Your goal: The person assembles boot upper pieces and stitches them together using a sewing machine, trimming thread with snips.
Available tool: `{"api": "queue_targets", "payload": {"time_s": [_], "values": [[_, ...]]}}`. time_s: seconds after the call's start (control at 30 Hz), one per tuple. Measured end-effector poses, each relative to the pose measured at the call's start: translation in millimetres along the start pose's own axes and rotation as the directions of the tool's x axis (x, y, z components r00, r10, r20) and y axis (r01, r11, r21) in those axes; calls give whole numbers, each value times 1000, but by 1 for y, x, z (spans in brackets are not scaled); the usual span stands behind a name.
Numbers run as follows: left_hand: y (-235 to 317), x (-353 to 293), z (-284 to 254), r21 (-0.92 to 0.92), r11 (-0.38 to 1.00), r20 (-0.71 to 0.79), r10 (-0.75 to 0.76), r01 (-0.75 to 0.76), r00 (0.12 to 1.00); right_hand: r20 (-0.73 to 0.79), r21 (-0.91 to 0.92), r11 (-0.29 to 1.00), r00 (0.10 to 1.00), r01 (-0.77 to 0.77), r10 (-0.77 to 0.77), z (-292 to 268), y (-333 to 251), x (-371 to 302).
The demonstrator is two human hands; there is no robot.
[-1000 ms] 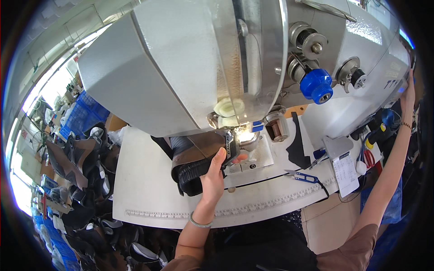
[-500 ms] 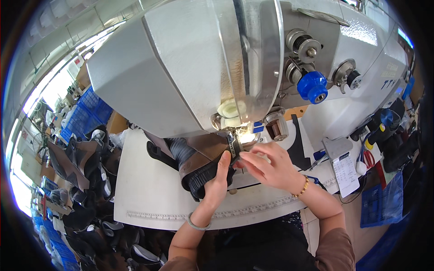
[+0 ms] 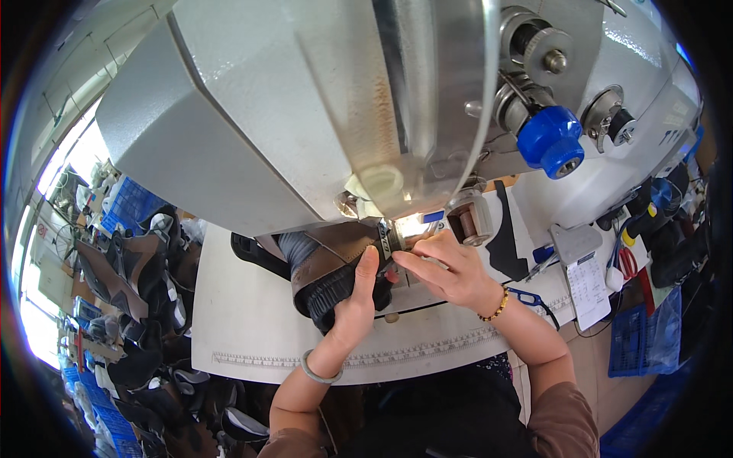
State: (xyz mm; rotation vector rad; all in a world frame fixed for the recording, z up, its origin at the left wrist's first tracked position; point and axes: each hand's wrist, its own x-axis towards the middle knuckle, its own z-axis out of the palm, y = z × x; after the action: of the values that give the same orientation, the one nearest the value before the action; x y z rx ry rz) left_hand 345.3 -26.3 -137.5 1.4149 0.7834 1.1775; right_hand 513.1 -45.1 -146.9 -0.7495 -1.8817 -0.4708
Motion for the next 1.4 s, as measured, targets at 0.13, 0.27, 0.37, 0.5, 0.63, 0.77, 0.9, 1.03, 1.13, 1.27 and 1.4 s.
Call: {"api": "queue_targets", "payload": {"time_s": [0.13, 0.27, 0.37, 0.5, 0.63, 0.77, 0.9, 1.03, 1.13, 1.27, 1.4], "values": [[-1, 5, -2, 37, 999, 13, -10, 9, 1000, 4, 10, 995, 995, -96, 96, 1, -6, 1], [1, 8, -5, 154, 988, 38, 4, -10, 999, 25, 12, 988, 988, -154, 154, 3, -9, 0], [2, 10, -5, 159, 986, 12, -61, 58, 998, 9, -12, 983, 983, -183, 183, 6, -10, 1], [5, 12, -1, 152, 988, 10, -21, 19, 1000, -17, 4, 976, 976, -217, 217, 8, -12, 2], [9, 11, 0, 292, 952, -24, -89, 92, 996, 0, -7, 970, 970, -242, 242, 8, -13, 1], [10, 11, 1, 315, 941, -41, -120, 126, 992, -15, 18, 971, 971, -239, 239, 8, -12, 1], [8, 11, 0, 317, 940, -43, -120, 128, 992, -6, 43, 970, 971, -240, 240, 8, -11, 1], [6, 15, -1, 154, 984, -40, -84, 90, 996, 4, 55, 969, 970, -241, 241, 6, -12, 2], [6, 16, -3, 132, 988, -6, -80, 80, 997, 11, 58, 966, 968, -253, 252, 7, -13, 2], [7, 16, -2, 179, 979, -18, -95, 97, 995, 7, 52, 966, 967, -255, 255, 9, -13, 2], [7, 18, -3, 155, 982, -31, -106, 110, 994, -1, 11, 971, 971, -238, 238, 10, -13, 1]]}}
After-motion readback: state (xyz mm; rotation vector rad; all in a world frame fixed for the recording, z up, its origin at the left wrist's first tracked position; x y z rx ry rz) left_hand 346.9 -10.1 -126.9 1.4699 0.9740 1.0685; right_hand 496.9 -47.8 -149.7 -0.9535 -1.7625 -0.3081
